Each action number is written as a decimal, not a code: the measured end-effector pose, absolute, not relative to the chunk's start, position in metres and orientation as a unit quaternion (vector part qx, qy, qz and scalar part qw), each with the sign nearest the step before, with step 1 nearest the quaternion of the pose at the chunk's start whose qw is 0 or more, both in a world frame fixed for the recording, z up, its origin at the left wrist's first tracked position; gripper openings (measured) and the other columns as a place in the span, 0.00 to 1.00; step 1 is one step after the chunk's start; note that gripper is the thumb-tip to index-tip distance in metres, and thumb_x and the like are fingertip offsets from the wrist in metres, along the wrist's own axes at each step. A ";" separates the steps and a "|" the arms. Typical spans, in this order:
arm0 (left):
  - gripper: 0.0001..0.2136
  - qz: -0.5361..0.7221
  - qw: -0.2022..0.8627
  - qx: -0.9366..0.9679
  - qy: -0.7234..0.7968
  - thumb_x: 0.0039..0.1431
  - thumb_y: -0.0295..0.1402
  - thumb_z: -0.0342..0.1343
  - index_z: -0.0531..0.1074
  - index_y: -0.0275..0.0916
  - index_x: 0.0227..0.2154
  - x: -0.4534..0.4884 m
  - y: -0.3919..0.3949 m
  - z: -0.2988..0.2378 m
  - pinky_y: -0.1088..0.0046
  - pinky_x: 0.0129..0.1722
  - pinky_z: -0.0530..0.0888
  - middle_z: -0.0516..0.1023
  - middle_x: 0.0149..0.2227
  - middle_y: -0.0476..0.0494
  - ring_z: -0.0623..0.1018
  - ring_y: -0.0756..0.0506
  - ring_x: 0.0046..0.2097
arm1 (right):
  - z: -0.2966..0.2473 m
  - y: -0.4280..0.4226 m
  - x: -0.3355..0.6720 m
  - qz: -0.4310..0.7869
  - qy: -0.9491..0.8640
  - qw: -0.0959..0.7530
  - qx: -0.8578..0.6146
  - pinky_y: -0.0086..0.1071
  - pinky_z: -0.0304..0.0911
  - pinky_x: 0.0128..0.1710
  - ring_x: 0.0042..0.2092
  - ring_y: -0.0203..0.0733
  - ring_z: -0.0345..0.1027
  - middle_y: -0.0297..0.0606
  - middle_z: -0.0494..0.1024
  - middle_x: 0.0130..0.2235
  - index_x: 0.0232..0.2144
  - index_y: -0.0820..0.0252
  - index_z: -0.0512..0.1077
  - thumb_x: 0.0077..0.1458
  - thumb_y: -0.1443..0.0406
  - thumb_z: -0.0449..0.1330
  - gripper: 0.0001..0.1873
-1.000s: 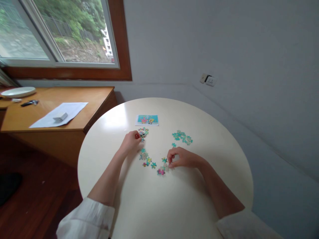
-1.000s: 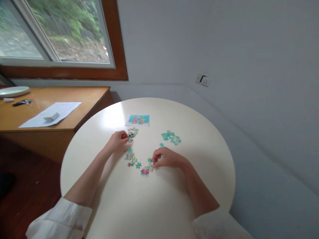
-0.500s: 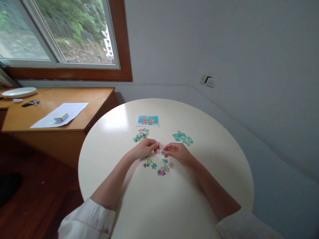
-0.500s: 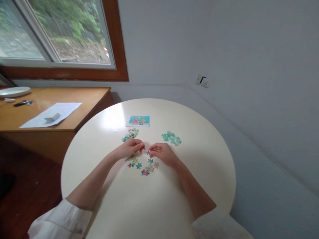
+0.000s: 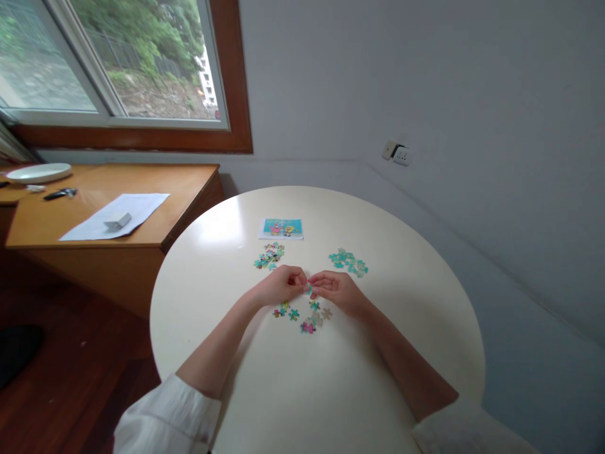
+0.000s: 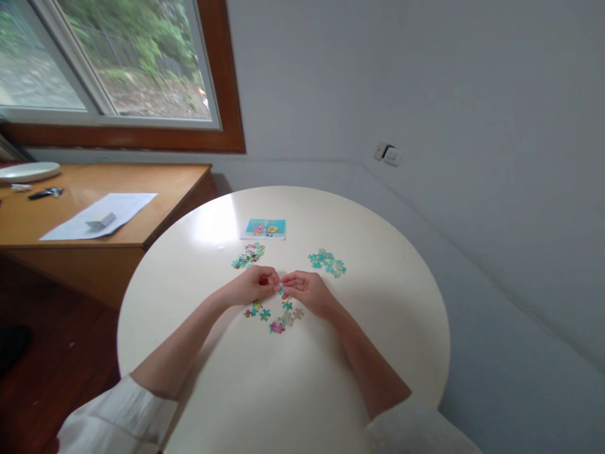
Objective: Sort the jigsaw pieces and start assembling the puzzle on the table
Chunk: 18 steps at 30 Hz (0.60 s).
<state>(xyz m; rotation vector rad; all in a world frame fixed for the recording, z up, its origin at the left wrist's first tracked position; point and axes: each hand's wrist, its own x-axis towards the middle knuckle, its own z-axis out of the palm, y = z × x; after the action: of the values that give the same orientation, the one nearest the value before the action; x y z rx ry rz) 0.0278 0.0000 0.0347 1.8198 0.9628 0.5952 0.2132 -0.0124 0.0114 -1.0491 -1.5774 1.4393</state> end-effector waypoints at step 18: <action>0.07 0.296 0.282 0.646 0.645 0.46 0.32 0.53 0.73 0.34 0.24 -0.032 0.038 0.025 0.76 0.25 0.64 0.75 0.23 0.45 0.70 0.49 0.26 | 0.024 -0.012 0.234 0.336 -0.831 0.170 -0.409 0.35 0.58 0.46 0.41 0.41 0.65 0.39 0.69 0.38 0.31 0.57 0.76 0.44 0.65 0.63 0.08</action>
<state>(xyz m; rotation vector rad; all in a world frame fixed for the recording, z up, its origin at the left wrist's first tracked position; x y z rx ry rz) -0.0320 0.0378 0.0245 1.7292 1.7276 0.7918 0.2344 -0.0116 0.0238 -1.1619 -2.3627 0.9551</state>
